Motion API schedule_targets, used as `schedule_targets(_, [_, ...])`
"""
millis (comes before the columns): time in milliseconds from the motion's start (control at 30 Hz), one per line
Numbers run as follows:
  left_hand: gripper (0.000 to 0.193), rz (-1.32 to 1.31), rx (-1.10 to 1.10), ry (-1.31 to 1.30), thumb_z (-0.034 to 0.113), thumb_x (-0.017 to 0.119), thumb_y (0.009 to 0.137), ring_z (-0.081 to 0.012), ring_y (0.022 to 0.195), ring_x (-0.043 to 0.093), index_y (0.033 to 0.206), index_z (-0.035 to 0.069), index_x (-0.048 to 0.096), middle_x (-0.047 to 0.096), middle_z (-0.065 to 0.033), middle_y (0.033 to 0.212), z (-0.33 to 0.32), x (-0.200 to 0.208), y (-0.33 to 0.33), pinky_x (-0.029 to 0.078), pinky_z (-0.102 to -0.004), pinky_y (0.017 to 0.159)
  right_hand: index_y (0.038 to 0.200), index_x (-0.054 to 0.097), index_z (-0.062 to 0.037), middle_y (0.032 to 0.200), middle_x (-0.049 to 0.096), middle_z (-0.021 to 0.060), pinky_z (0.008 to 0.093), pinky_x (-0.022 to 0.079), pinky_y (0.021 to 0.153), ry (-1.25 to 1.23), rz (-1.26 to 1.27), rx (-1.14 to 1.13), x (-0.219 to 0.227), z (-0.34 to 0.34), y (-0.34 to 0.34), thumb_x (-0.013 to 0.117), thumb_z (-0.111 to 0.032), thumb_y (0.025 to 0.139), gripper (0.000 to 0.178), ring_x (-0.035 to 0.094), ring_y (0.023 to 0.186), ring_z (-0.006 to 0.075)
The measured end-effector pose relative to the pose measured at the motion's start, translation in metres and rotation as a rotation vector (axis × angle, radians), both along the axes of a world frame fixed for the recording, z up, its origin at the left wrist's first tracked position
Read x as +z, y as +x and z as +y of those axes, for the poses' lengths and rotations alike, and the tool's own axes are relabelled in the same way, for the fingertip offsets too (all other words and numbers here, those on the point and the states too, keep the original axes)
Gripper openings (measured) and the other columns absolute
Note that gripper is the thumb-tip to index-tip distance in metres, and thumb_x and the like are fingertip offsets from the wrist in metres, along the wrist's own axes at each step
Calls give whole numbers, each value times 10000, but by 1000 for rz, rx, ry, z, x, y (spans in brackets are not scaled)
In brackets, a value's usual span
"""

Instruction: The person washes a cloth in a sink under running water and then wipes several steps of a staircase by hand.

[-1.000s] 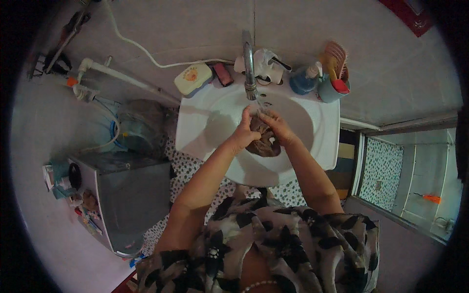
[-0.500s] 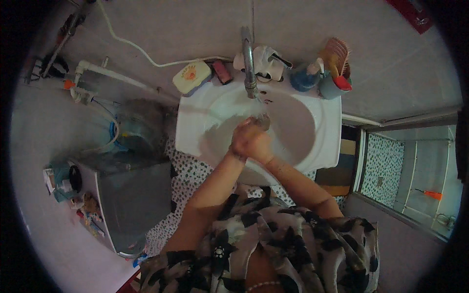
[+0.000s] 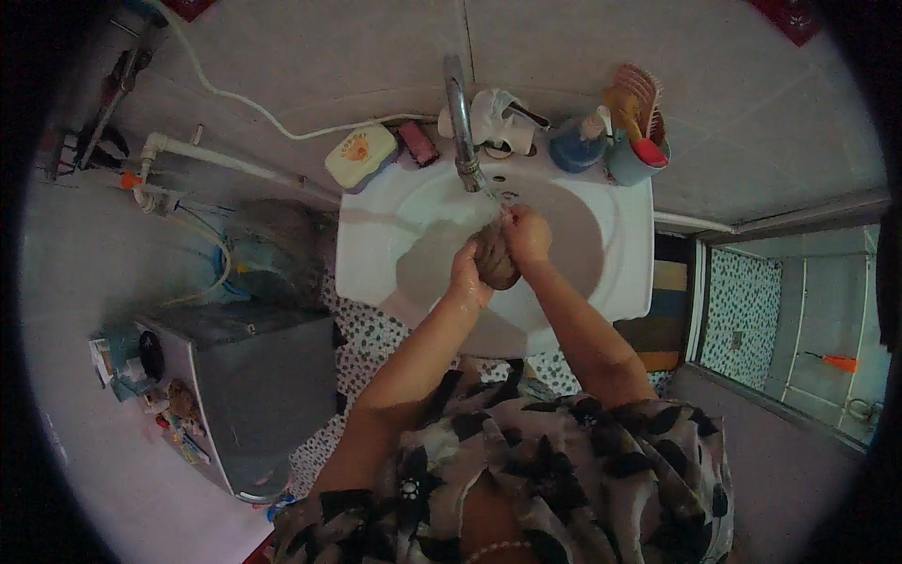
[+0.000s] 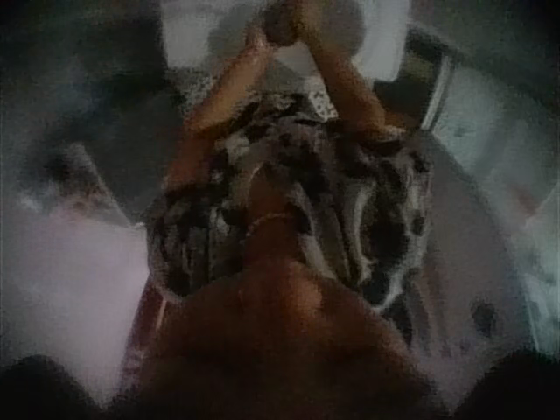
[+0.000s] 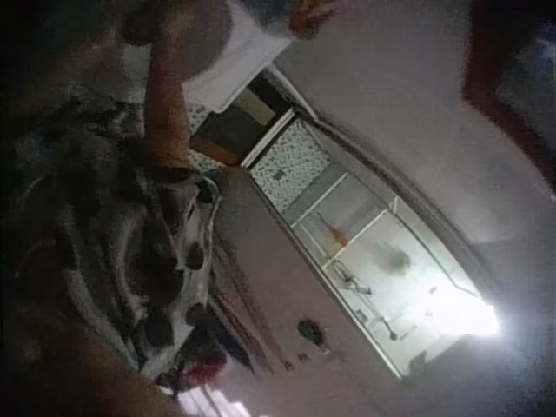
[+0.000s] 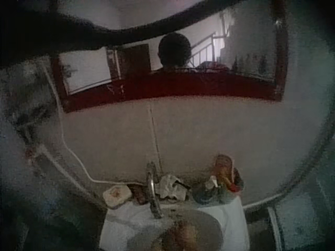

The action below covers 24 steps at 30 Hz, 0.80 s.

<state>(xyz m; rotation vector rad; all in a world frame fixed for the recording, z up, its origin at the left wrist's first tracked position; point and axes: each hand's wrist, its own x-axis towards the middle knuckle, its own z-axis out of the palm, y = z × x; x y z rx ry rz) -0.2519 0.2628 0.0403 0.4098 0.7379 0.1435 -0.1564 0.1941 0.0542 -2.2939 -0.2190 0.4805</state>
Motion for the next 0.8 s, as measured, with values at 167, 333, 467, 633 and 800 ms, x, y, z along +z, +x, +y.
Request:
schedule_targets(167, [318, -618, -227, -122, 265, 409, 865, -230, 960, 541, 1026, 26, 545, 568, -83, 1032, 43, -56, -15, 443, -355, 814, 721, 630, -56, 667, 607, 164, 432, 462, 562, 256, -488, 351, 0, 23, -76, 523, -383, 803, 354, 587, 596, 348])
schedule_targets(333, [297, 107, 30, -81, 269, 424, 860, -202, 915, 545, 1010, 45, 548, 564, -75, 982, 5, 24, 0, 453, -331, 772, 707, 610, -54, 680, 591, 162, 406, 457, 603, -37, 54, -19, 7, 4, -9, 596, -309, 773, 263, 581, 653, 338])
schedule_targets(467, [213, 119, -8, -86, 228, 449, 819, -204, 887, 552, 931, 76, 546, 554, -66, 926, 28, 10, -9, 461, -331, 771, 710, 614, -42, 698, 612, 158, 402, 468, 569, 309, -451, 318, 29, 23, -93, 528, -319, 816, 309, 583, 630, 344])
schedule_targets(633, [143, 173, 21, 51, 151, 471, 736, -229, 866, 561, 855, 98, 531, 542, -67, 915, 20, 26, -11, 475, -357, 787, 794, 626, -47, 789, 630, 151, 389, 471, 622, 9, 93, 95, -12, 2, -29, 592, -278, 786, 234, 604, 719, 314])
schedule_targets(800, [186, -204, -535, 339, 65, 441, 701, -214, 862, 537, 865, 69, 530, 509, -55, 884, 36, 27, -20, 451, -362, 841, 1163, 510, -42, 1050, 579, 82, 347, 481, 760, 822, 1178, -110, -20, -41, 7, 536, -383, 849, 464, 585, 855, 210])
